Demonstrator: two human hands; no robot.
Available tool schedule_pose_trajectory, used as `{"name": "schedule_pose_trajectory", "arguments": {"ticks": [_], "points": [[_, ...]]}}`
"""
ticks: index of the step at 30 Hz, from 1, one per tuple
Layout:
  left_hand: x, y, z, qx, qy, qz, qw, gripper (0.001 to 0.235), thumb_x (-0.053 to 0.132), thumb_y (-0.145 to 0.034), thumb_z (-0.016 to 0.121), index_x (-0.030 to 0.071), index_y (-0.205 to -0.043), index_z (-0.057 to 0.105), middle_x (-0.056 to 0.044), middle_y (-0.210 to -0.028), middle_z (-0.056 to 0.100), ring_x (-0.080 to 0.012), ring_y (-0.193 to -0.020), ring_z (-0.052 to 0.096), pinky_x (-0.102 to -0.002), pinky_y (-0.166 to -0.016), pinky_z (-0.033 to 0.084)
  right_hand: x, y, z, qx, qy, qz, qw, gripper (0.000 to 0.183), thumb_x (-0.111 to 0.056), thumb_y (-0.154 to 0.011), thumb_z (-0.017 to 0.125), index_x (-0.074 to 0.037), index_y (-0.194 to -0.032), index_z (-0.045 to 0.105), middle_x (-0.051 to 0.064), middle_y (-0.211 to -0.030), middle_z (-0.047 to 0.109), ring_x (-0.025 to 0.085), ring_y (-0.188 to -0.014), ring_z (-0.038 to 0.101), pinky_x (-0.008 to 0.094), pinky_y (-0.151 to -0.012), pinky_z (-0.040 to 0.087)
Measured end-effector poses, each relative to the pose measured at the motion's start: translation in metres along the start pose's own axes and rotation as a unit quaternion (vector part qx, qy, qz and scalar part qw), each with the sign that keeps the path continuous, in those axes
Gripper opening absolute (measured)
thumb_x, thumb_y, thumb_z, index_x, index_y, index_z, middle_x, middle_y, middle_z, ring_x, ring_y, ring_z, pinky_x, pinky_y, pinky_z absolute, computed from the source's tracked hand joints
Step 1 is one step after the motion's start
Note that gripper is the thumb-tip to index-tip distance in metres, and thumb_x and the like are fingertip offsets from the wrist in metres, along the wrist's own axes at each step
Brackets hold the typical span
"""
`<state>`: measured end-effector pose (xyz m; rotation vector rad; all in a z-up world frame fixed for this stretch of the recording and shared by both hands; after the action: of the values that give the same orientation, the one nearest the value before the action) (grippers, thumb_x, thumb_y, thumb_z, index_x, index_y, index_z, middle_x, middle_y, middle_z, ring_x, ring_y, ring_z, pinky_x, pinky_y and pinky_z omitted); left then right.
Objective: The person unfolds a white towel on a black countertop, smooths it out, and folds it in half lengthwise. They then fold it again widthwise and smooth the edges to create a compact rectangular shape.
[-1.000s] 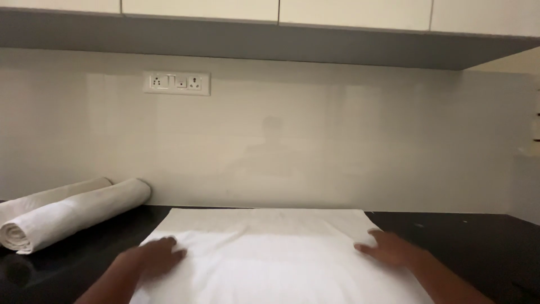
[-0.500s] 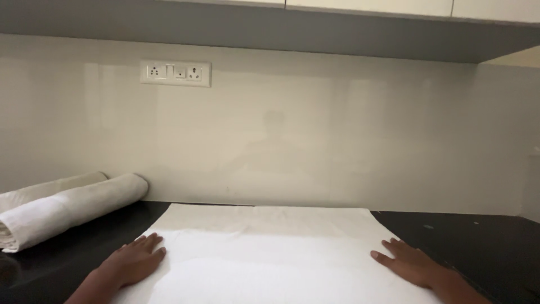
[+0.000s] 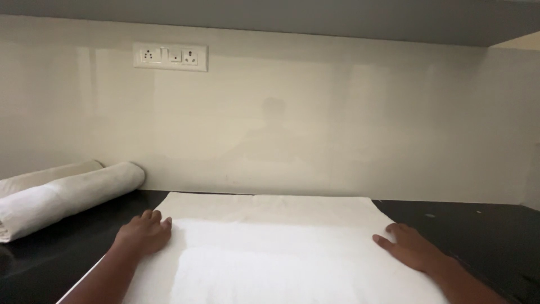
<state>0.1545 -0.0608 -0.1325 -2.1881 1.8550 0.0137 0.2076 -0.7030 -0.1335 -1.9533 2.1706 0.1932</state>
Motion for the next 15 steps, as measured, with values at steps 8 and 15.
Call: {"name": "schedule_pose_trajectory", "arguments": {"ticks": [8, 15], "points": [[-0.015, -0.01, 0.024, -0.047, 0.137, -0.095, 0.985, 0.066, 0.059, -0.104, 0.028, 0.031, -0.164, 0.024, -0.001, -0.173, 0.015, -0.0257, -0.161, 0.014, -0.051, -0.129, 0.017, -0.004, 0.007, -0.005, 0.034, 0.028, -0.066, 0.997, 0.091, -0.072, -0.093, 0.039, -0.023, -0.165, 0.014, 0.002, -0.175, -0.002, 0.023, -0.161, -0.003, 0.049, -0.127, 0.013], [-0.013, -0.008, 0.022, -0.048, 0.124, -0.088, 0.987, 0.07, 0.063, -0.102, 0.028, 0.031, -0.164, 0.025, 0.001, -0.175, 0.015, -0.0242, -0.161, 0.016, -0.054, -0.129, 0.016, 0.017, -0.015, 0.01, -0.041, 0.041, -0.016, 0.998, 0.091, -0.076, -0.096, 0.031, -0.019, -0.165, 0.021, 0.002, -0.175, 0.013, 0.019, -0.163, 0.011, 0.042, -0.132, 0.017]]}}
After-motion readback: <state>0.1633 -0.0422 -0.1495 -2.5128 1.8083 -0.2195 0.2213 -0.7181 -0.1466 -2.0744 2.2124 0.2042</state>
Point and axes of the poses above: each hand's wrist, its own y-axis away from the middle knuckle, its own z-axis out of the palm, x = y × z, the point moved 5 cm from there along -y, towards the middle knuckle
